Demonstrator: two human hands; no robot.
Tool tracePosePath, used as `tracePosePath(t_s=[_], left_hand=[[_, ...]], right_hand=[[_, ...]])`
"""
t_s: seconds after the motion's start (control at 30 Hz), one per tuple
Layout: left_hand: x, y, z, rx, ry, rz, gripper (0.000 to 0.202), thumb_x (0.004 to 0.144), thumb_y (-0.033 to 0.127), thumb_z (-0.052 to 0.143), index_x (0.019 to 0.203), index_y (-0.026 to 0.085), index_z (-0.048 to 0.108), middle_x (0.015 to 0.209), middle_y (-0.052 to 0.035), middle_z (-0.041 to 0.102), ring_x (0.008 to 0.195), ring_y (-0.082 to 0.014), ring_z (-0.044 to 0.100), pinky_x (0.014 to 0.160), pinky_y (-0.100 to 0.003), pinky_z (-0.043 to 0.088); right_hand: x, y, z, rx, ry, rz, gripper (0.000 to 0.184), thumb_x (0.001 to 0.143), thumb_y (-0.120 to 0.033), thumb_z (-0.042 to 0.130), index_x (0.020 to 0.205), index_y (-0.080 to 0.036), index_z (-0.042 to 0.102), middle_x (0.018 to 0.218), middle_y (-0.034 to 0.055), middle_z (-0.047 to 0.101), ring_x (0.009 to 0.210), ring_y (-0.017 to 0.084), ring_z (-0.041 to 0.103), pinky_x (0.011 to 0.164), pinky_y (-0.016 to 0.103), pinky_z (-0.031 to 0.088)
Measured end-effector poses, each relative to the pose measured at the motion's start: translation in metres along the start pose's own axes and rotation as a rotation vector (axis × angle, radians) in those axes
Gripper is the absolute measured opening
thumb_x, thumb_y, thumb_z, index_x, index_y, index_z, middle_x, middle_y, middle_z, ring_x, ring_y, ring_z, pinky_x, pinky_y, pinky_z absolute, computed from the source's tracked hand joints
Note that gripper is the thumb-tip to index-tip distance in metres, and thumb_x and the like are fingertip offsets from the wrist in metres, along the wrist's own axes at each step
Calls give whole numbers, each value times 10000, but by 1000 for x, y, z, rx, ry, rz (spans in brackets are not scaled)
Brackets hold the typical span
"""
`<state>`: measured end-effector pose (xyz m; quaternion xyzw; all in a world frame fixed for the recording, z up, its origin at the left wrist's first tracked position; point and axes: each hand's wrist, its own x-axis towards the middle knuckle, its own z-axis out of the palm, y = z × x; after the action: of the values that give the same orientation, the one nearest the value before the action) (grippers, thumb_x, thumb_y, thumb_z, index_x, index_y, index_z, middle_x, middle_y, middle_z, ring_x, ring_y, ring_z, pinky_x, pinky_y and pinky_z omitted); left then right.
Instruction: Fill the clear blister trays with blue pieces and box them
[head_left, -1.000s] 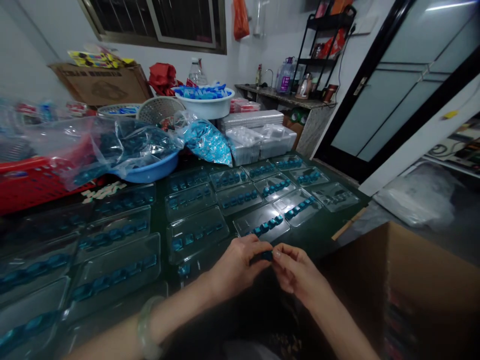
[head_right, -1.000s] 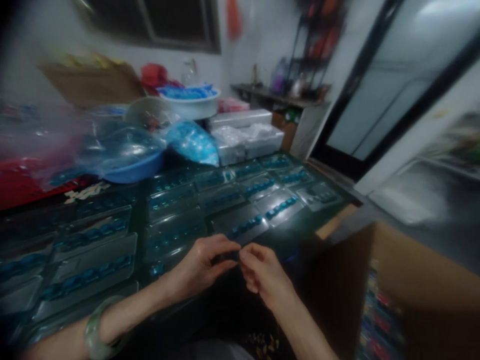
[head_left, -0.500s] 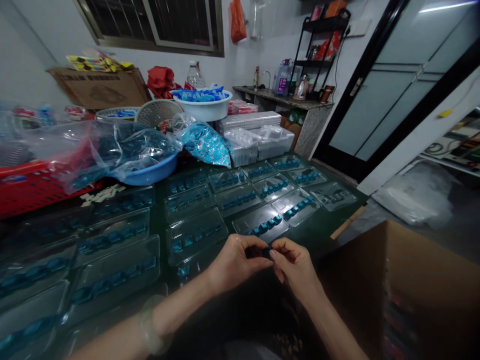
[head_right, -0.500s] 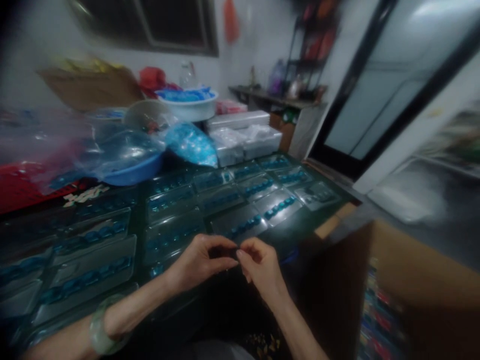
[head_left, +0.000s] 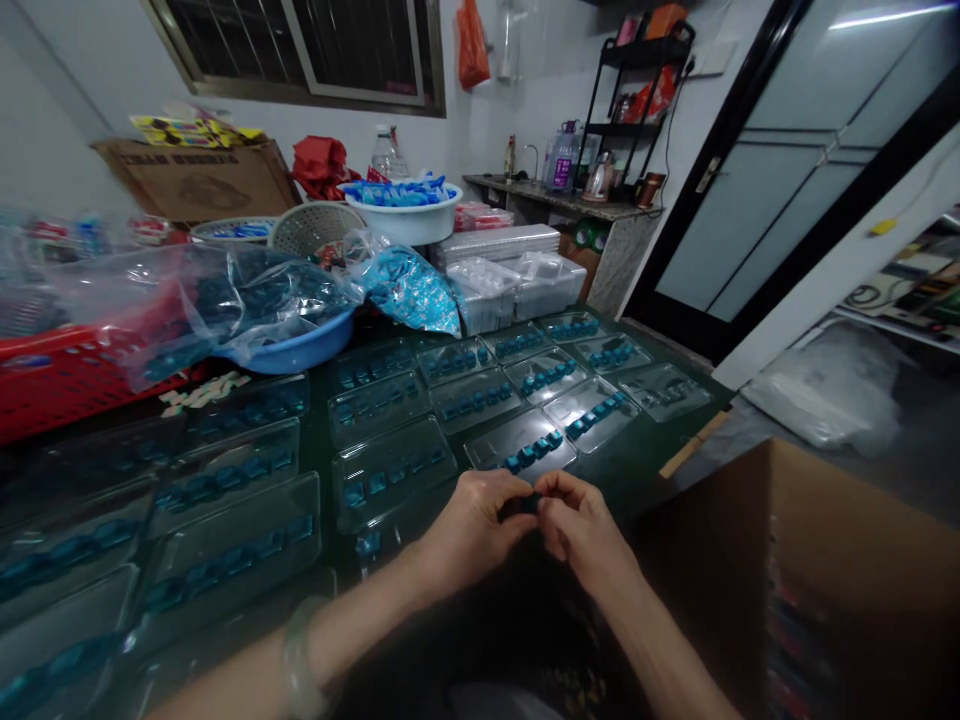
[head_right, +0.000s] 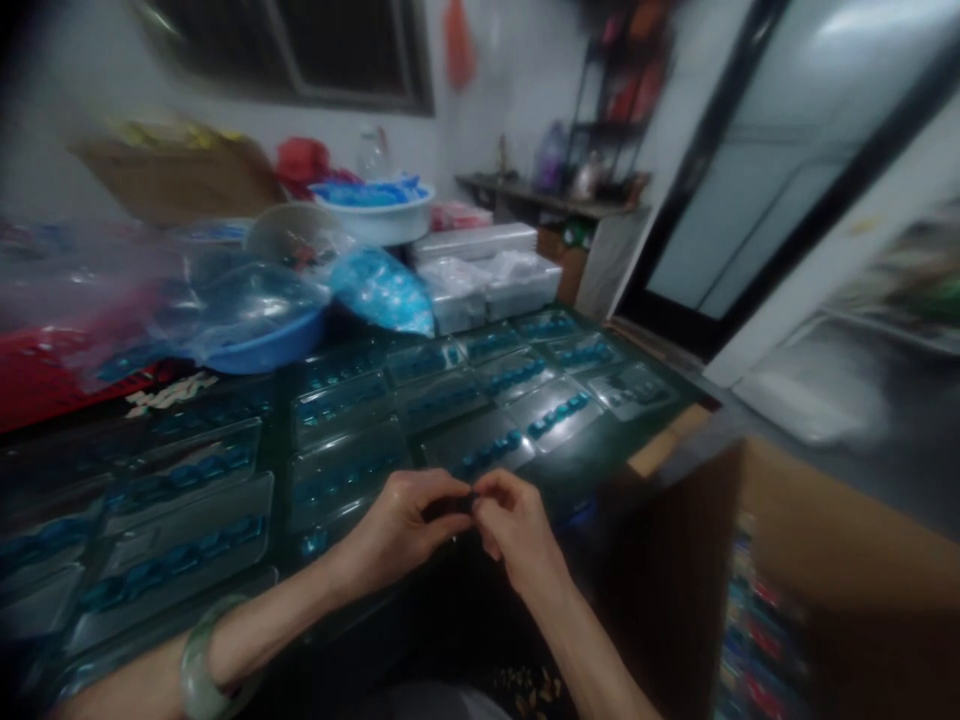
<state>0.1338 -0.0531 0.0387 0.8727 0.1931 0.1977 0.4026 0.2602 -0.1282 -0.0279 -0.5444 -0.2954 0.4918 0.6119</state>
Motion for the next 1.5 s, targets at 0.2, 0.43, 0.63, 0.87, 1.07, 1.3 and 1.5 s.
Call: tracePosePath(t_s=[0.2, 0.43, 0.63, 0.87, 1.07, 1.3, 1.5], left_hand=[[0, -3, -2, -4, 26, -66, 230, 748, 106, 425, 814, 161, 639, 671, -3, 590, 595, -88, 513, 558, -196, 355], [7, -15, 1, -616, -41, -439, 151, 739, 206, 442, 785, 136, 568, 566, 19, 498, 393, -53, 384, 336, -169, 240], [12, -20, -2, -1025, -223, -525, 134, 705, 203, 521, 780, 102, 566, 523, 18, 447, 386, -44, 368, 315, -163, 169], [20, -22, 4, -776, -102, -455, 190, 668, 242, 603, 811, 122, 571, 535, 26, 473, 420, -52, 389, 360, -162, 256], [33, -14, 4, -427, 46, -136, 65, 665, 176, 600, 666, 112, 610, 703, -35, 561, 640, -109, 511, 593, -217, 391], [66, -26, 22, -759, -144, -494, 223, 679, 298, 594, 813, 119, 579, 429, 48, 430, 330, -37, 307, 320, -158, 185], [76, -38, 9, -1124, -93, -655, 208, 672, 276, 600, 812, 126, 564, 642, 13, 455, 417, -31, 373, 311, -140, 159]], right_hand=[[3, -3, 6, 90, 3, -6, 47, 654, -145, 468, 682, -180, 485, 405, -102, 320, 322, 32, 257, 298, 147, 196], [-11, -17, 14, -171, -12, -322, 163, 731, -161, 512, 890, -195, 531, 745, -7, 536, 633, 96, 528, 572, 211, 434], [-12, -14, 5, -352, 47, -529, 207, 732, -153, 550, 926, -221, 574, 853, 19, 520, 740, 127, 528, 624, 239, 436], [-9, -12, -6, -332, 70, -502, 165, 711, -146, 578, 859, -215, 599, 858, 17, 535, 703, 114, 525, 601, 233, 425], [-2, -10, -10, -77, 56, -307, 119, 701, -193, 602, 819, -189, 609, 610, -24, 536, 467, 72, 478, 411, 189, 391], [16, -24, -40, -119, 207, -297, 171, 710, -264, 594, 837, -153, 617, 511, -30, 516, 410, 66, 442, 389, 195, 362], [121, -68, -165, -695, 567, -387, 359, 728, -368, 539, 966, -103, 584, 636, 33, 595, 513, 132, 533, 467, 265, 444]])
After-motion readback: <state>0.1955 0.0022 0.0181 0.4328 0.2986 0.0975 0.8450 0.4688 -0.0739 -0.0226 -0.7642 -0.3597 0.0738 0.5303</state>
